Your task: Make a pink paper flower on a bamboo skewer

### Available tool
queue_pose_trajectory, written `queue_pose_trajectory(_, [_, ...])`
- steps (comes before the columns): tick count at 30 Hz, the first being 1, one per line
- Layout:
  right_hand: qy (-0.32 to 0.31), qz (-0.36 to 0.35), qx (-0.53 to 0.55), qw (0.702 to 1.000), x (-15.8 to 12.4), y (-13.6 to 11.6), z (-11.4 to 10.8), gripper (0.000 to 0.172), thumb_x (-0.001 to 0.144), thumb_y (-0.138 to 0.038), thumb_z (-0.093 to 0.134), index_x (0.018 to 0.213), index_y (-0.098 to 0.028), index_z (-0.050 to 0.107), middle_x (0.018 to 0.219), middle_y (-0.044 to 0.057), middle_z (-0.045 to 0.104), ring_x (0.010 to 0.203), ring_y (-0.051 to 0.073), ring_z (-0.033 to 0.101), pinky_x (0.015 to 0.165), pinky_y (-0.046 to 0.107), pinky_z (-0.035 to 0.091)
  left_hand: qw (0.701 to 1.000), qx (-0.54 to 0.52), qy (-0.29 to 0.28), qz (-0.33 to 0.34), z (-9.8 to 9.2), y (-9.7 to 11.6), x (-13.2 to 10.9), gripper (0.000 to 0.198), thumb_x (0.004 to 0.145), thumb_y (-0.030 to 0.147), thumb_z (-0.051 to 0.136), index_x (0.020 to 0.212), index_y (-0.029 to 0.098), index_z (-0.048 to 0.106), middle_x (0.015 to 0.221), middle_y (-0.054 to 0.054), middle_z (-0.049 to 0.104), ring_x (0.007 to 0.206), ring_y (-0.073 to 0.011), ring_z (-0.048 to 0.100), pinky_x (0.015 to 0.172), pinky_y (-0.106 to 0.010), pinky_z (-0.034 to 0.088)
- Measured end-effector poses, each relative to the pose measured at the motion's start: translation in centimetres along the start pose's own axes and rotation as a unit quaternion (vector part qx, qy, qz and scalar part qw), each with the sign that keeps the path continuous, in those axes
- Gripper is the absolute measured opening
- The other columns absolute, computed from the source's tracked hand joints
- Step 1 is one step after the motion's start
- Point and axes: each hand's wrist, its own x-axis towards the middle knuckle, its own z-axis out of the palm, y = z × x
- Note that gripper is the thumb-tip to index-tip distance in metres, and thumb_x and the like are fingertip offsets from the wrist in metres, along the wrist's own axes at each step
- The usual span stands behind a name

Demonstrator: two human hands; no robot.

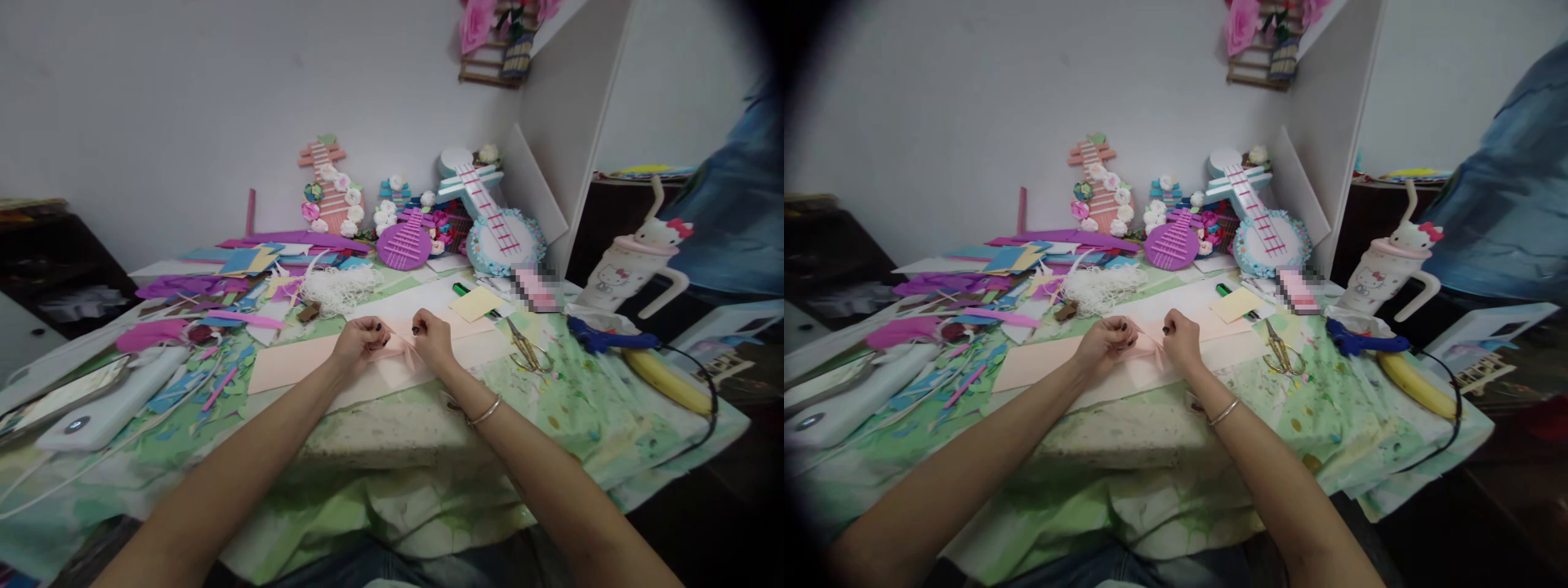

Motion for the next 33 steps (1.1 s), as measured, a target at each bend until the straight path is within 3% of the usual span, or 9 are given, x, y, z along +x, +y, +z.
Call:
queue_pose_trajectory(4, [-0.024,-0.002,0.044,0.999,0.0,0.3,-0.4,0.011,0.056,-0.01,0.04,0.058,-0.019,0.044,0.054,-0.003,0.042,0.056,0.011,0.037,0.056,0.024,0.026,0.998,0.004,-0.056,-0.007,-0.7,0.3,0.1,0.024,0.064,0.021,0.07,0.051,0.012,0.053,0.051,-0.002,0.053,0.044,-0.0056,0.036,0.045,-0.021,0.02])
queue_pose_trajectory(7, [-0.072,0.001,0.101,0.992,0.1,0.8,-0.6,0.005,0.061,-0.016,0.045,0.062,-0.019,0.048,0.058,-0.003,0.049,0.058,0.011,0.043,0.057,0.023,0.032,0.998,0.003,-0.066,0.001,-1.3,0.4,0.2,0.02,0.067,0.023,0.07,0.057,0.012,0.057,0.059,-0.004,0.06,0.049,-0.0073,0.045,0.049,-0.021,0.03])
queue_pose_trajectory(12, [-0.095,0.022,0.184,0.978,0.5,1.3,-0.3,0.01,0.069,-0.029,0.049,0.068,-0.019,0.049,0.064,-0.002,0.051,0.057,0.011,0.043,0.054,0.022,0.034,0.999,-0.042,0.002,0.03,-1.7,0.4,0.8,0.014,0.069,0.02,0.069,0.063,0.011,0.06,0.08,-0.01,0.069,0.068,-0.0111,0.058,0.061,-0.021,0.039])
queue_pose_trajectory(17, [-0.099,0.029,0.22,0.97,0.7,0.7,-0.3,0.013,0.069,-0.029,0.055,0.064,-0.018,0.05,0.06,-0.003,0.043,0.056,0.01,0.039,0.053,0.022,0.033,0.981,-0.184,0.054,-0.022,-1.5,0.5,1.1,0.013,0.076,0.016,0.061,0.064,0.011,0.059,0.081,-0.009,0.069,0.08,-0.0129,0.063,0.072,-0.023,0.045])
queue_pose_trajectory(24, [-0.05,-0.049,0.251,0.966,0.3,-1.2,-0.8,0.013,0.066,-0.026,0.066,0.062,-0.019,0.056,0.079,0.003,0.051,0.074,0.014,0.047,0.059,0.024,0.038,0.951,-0.264,0.126,-0.099,-1.2,0.4,1.4,0.017,0.08,0.006,0.052,0.065,0.011,0.058,0.058,-0.002,0.061,0.057,-0.0084,0.059,0.068,-0.025,0.05])
queue_pose_trajectory(30, [-0.123,0.036,0.375,0.918,-0.2,-1.7,-0.5,0.017,0.065,-0.027,0.068,0.062,-0.016,0.056,0.083,0.002,0.055,0.051,0.005,0.039,0.044,0.021,0.03,0.947,-0.262,0.158,-0.096,-1.6,0.3,1.8,0.016,0.079,0.004,0.052,0.066,0.011,0.059,0.062,-0.004,0.064,0.06,-0.0104,0.061,0.067,-0.026,0.052])
queue_pose_trajectory(33, [-0.119,0.058,0.383,0.914,-0.3,-1.8,-0.5,0.019,0.064,-0.024,0.069,0.06,-0.015,0.053,0.089,0.003,0.058,0.047,0.003,0.04,0.041,0.02,0.031,0.941,-0.271,0.173,-0.11,-1.8,0.4,1.7,0.017,0.079,0.003,0.05,0.068,0.01,0.061,0.064,-0.006,0.065,0.064,-0.0111,0.063,0.063,-0.023,0.051])
